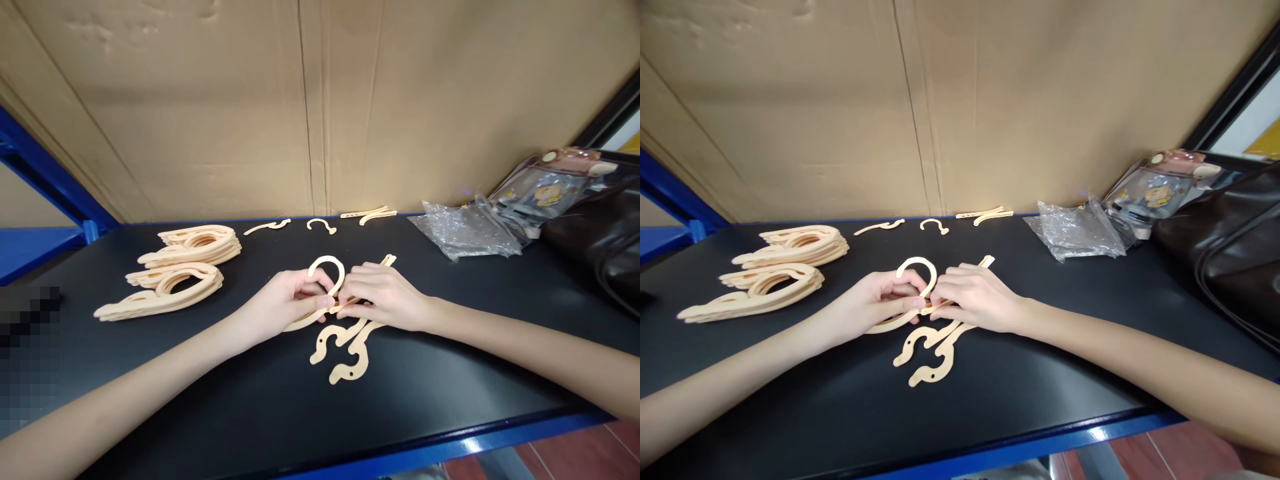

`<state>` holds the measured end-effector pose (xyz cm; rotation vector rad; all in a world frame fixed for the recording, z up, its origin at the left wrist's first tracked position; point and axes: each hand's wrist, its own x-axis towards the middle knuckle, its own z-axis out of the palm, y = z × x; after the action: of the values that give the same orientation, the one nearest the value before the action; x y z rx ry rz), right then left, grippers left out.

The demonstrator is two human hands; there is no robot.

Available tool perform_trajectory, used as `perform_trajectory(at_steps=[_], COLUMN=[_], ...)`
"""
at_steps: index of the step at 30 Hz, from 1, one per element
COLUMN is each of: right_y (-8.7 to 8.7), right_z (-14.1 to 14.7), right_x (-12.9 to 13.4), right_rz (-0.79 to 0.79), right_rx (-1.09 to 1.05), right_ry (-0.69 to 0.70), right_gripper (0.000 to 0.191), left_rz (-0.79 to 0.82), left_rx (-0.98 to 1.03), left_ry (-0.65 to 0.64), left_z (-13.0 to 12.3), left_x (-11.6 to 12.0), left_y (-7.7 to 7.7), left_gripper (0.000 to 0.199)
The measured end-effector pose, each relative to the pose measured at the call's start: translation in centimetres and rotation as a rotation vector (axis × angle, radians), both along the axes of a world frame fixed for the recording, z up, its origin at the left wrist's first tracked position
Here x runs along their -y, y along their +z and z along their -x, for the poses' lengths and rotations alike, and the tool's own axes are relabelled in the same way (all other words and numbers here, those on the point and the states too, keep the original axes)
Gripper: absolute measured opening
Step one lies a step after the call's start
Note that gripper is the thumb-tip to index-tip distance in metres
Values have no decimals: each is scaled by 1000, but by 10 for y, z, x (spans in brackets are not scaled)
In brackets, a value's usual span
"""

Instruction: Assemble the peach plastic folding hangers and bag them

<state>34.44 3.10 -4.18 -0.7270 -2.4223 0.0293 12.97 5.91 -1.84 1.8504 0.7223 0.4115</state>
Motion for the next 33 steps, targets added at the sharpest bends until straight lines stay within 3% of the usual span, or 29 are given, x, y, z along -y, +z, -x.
perform_trajectory(at_steps=[6, 15, 26, 33], right_y=[0, 0, 2, 4], right_z=[0, 3, 3, -1], right_x=[0, 6, 7, -2], right_rz=[52, 87, 159, 311], right_rx=[-12, 17, -15, -194], right_ry=[-33, -199, -289, -453], right_gripper=[18, 18, 18, 20], left_rz=[32, -139, -565, -919], left_rx=[62, 48, -146, -320], left_ry=[72, 149, 118, 95], left_z=[-1, -4, 2, 6], left_x=[-1, 5, 8, 4], left_y=[-4, -7, -10, -16], left_gripper=[21, 20, 19, 40])
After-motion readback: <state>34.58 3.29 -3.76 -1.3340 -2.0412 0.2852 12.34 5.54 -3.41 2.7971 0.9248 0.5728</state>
